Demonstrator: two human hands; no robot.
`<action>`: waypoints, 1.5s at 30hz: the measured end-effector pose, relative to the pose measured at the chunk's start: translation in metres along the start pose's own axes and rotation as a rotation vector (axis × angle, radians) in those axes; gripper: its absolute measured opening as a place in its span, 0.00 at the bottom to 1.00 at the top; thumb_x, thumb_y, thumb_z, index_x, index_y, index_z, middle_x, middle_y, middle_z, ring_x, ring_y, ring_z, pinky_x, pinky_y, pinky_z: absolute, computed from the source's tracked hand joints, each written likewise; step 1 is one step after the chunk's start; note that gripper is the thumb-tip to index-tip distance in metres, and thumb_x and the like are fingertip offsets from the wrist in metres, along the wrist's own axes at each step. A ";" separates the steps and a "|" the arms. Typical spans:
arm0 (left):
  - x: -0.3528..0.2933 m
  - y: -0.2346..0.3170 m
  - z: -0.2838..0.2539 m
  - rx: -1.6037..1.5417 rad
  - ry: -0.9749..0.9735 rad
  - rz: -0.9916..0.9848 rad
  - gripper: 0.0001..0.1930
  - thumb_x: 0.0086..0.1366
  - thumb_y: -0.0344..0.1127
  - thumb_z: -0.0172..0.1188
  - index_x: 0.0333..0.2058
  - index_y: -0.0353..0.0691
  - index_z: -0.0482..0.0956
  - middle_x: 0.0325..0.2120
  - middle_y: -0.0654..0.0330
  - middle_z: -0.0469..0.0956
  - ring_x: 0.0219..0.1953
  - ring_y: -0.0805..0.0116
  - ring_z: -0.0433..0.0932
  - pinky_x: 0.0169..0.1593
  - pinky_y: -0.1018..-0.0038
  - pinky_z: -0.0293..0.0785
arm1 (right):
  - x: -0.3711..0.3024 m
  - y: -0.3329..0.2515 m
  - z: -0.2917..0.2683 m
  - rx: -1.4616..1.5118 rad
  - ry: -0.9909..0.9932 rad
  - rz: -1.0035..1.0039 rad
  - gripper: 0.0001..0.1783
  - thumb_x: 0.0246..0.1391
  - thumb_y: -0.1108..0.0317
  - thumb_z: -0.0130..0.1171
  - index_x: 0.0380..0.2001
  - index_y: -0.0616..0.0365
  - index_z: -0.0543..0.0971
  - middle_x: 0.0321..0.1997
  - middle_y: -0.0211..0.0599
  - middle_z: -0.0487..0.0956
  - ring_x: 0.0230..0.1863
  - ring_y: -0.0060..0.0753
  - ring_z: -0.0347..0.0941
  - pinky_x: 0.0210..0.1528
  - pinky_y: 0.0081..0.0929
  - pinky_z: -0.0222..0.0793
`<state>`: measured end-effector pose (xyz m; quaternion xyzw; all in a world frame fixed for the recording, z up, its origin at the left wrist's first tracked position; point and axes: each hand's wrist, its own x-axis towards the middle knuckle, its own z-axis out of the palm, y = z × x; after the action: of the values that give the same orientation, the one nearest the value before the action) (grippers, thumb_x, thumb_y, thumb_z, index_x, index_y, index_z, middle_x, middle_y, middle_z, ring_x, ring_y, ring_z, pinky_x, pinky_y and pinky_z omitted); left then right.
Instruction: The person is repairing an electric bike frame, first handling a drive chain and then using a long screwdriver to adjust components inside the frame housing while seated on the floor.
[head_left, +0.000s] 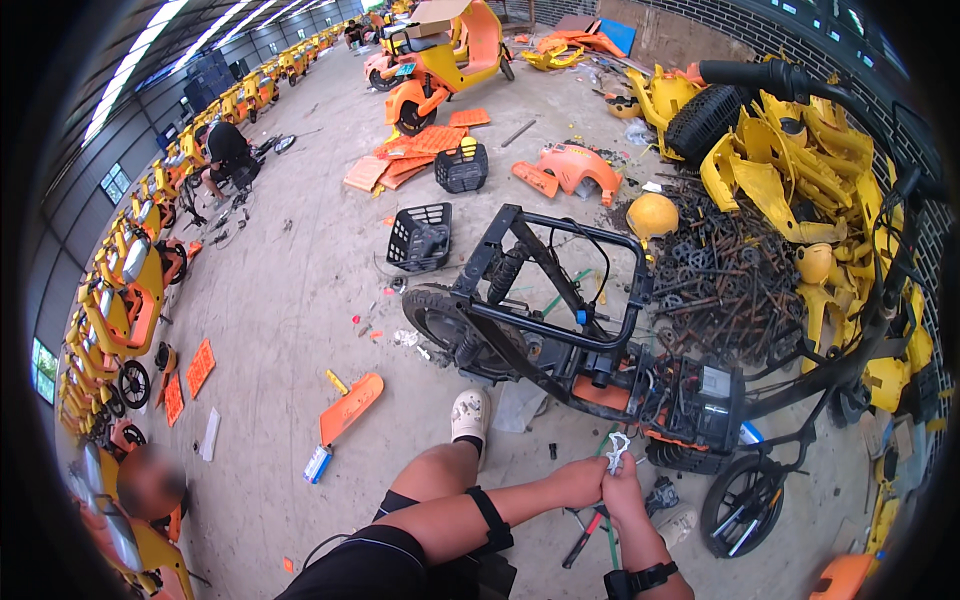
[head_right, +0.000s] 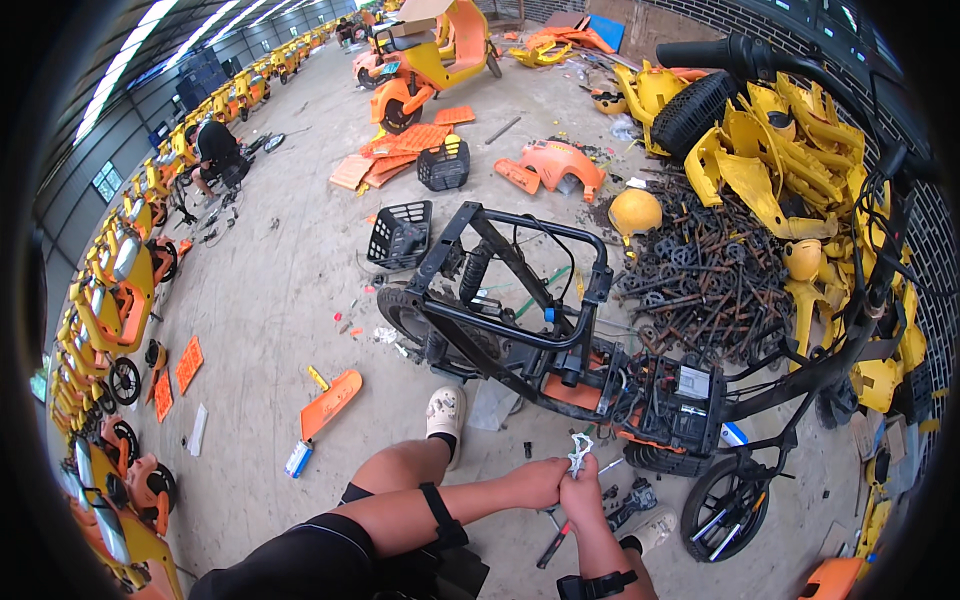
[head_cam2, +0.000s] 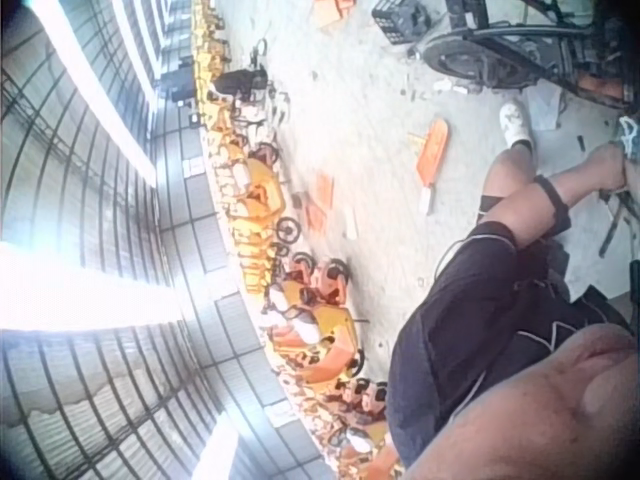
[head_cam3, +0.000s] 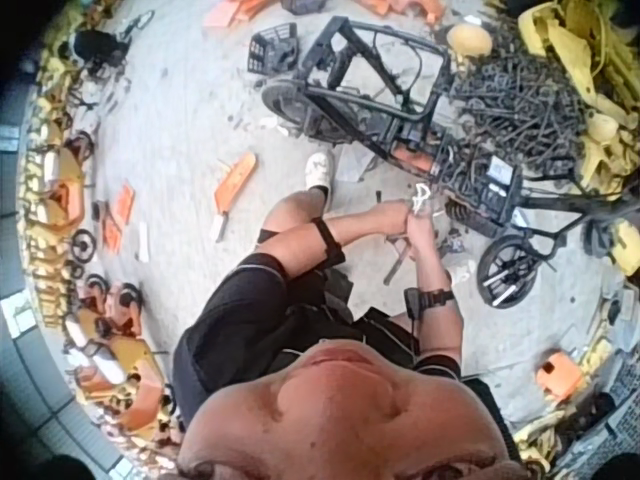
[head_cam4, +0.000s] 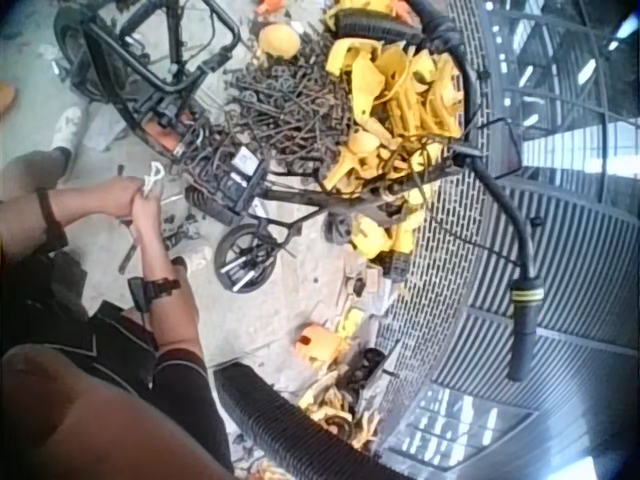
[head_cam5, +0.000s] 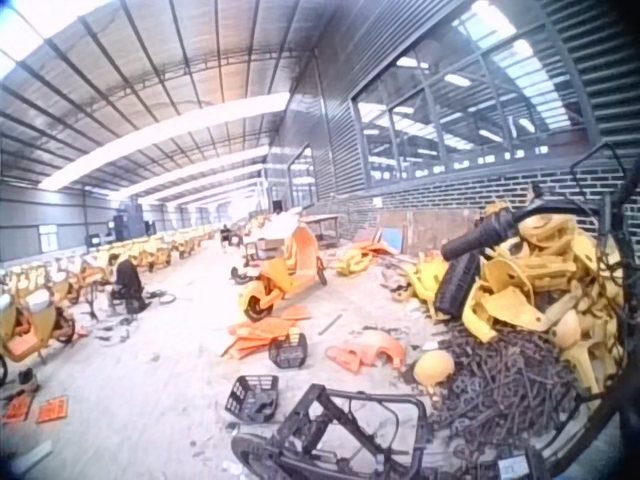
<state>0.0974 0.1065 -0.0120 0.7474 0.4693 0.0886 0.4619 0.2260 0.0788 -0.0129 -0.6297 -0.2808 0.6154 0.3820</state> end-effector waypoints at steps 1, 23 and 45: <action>0.000 0.000 0.001 0.000 -0.013 -0.004 0.15 0.58 0.34 0.54 0.41 0.30 0.71 0.41 0.39 0.76 0.45 0.39 0.76 0.49 0.54 0.73 | 0.001 0.004 -0.002 0.049 0.000 0.015 0.33 0.56 0.80 0.51 0.65 0.57 0.57 0.43 0.36 0.77 0.41 0.26 0.74 0.39 0.23 0.70; -0.007 0.000 0.012 -0.387 0.111 -0.078 0.17 0.71 0.43 0.49 0.49 0.35 0.71 0.38 0.45 0.80 0.39 0.50 0.81 0.43 0.61 0.75 | -0.022 -0.030 0.005 0.410 0.008 0.250 0.19 0.63 0.52 0.55 0.51 0.49 0.73 0.42 0.25 0.73 0.45 0.26 0.70 0.43 0.38 0.71; 0.001 0.047 0.007 -0.770 -0.178 -0.359 0.08 0.70 0.39 0.52 0.34 0.42 0.71 0.20 0.67 0.68 0.17 0.78 0.63 0.20 0.77 0.59 | 0.011 -0.017 -0.032 0.559 -0.009 0.055 0.21 0.63 0.74 0.51 0.59 0.56 0.69 0.42 0.46 0.80 0.44 0.35 0.77 0.48 0.30 0.75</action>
<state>0.1313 0.0967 0.0199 0.4319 0.4829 0.1105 0.7537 0.2604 0.0926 -0.0062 -0.5045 -0.0845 0.6817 0.5230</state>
